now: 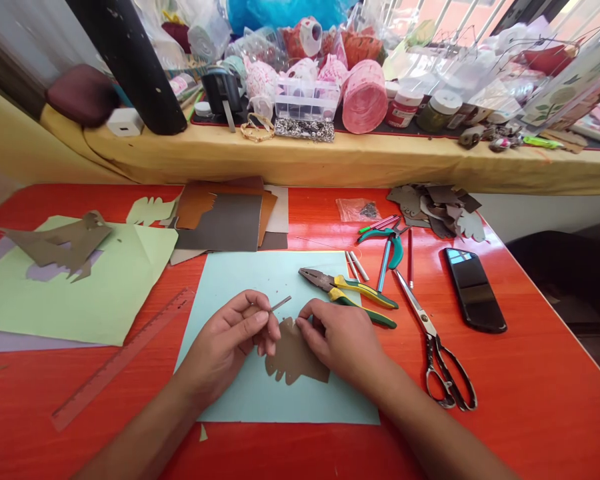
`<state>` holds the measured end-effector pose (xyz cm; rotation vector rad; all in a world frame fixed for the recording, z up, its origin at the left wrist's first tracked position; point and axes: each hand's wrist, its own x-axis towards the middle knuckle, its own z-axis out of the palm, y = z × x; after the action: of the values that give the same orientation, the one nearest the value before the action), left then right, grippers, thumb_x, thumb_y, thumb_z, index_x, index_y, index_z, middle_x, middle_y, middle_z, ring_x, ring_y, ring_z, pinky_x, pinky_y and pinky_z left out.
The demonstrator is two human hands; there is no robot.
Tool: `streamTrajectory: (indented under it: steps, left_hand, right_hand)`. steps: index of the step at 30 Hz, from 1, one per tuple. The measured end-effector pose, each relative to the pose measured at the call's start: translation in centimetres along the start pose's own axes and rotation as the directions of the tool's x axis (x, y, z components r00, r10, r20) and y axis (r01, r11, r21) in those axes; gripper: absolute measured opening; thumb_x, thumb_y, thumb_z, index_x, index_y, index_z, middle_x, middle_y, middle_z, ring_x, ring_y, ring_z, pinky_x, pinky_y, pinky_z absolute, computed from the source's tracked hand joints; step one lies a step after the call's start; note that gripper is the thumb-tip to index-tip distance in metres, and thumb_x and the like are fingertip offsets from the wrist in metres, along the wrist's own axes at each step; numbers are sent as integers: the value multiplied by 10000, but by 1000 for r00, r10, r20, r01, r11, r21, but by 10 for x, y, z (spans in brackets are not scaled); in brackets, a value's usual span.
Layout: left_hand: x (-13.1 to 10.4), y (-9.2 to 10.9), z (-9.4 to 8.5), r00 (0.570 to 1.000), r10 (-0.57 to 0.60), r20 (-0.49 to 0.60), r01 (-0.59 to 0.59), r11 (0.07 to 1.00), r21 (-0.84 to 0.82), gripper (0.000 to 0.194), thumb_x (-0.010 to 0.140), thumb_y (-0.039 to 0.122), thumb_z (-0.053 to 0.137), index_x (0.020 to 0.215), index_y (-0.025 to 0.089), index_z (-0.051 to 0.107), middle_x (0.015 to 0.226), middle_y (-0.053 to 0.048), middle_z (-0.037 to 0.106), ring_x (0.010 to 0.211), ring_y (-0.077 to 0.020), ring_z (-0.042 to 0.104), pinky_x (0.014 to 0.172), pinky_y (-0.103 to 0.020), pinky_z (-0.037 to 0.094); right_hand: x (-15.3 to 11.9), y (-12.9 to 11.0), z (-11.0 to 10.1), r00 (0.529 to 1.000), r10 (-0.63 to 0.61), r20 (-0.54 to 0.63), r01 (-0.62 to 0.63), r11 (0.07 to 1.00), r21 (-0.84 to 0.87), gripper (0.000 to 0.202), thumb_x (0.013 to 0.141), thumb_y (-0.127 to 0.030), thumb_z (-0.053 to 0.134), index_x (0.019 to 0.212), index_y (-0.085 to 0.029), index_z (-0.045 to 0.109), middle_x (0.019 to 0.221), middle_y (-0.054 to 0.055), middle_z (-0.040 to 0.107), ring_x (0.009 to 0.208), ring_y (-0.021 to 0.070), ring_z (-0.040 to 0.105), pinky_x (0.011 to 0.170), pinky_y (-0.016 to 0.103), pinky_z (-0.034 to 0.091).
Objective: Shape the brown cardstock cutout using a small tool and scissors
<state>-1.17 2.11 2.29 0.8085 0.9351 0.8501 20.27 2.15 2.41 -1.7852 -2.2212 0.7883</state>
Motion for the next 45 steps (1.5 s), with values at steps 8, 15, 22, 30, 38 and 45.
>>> streamTrajectory:
  steps: [8, 15, 22, 30, 38, 45]
  left_hand:
    - [1, 1, -3, 997, -67, -23, 62, 979, -193, 262, 853, 387, 770, 1003, 200, 663, 931, -113, 770, 776, -234, 721, 684, -365, 559]
    - [1, -7, -4, 998, -59, -33, 53, 985, -164, 301, 835, 383, 831, 1053, 198, 739, 923, -99, 783, 821, -234, 729, 742, -373, 563]
    - [1, -3, -4, 992, 113, -57, -110, 993, 51, 229, 886, 429, 784, 858, 202, 765, 866, -53, 668, 753, -164, 585, 696, -313, 503]
    - [0, -5, -2, 994, 88, -69, -81, 992, 100, 250, 935, 361, 743, 1156, 245, 721, 799, -12, 664, 744, -161, 610, 701, -304, 506]
    - [-3, -3, 1, 996, 64, -68, -58, 995, 85, 186, 955, 361, 715, 1051, 209, 760, 960, -69, 767, 870, -198, 699, 819, -322, 567]
    - [-3, -6, 3, 995, 43, -95, -29, 990, 140, 214, 883, 351, 797, 1061, 241, 757, 1018, -62, 805, 972, -234, 745, 904, -354, 592]
  right_hand:
    - [1, -2, -2, 1000, 9, 9, -9, 1000, -9, 122, 981, -335, 625, 959, -258, 717, 819, -15, 779, 721, 175, 672, 611, 284, 284]
    - [1, -1, -1, 1000, 9, 19, -9, 1000, -26, 130, 987, -342, 621, 968, -258, 717, 795, -17, 769, 722, 180, 676, 604, 294, 274]
    - [0, -1, -1, 1000, 2, 9, -1, 1000, -10, 141, 991, -350, 617, 961, -254, 715, 801, -11, 774, 717, 182, 669, 604, 292, 261]
    - [1, 0, 0, 1000, -10, -6, 10, 1000, -9, 132, 989, -346, 619, 961, -257, 713, 802, -20, 774, 712, 174, 665, 605, 289, 261]
    - [-1, 1, 2, 1000, -13, -11, 13, 1000, -17, 137, 985, -346, 618, 957, -254, 716, 811, -16, 777, 702, 169, 655, 596, 287, 236]
    - [1, 2, 4, 999, -25, -24, 24, 999, -20, 125, 977, -346, 628, 959, -262, 719, 812, -21, 778, 703, 169, 660, 604, 287, 244]
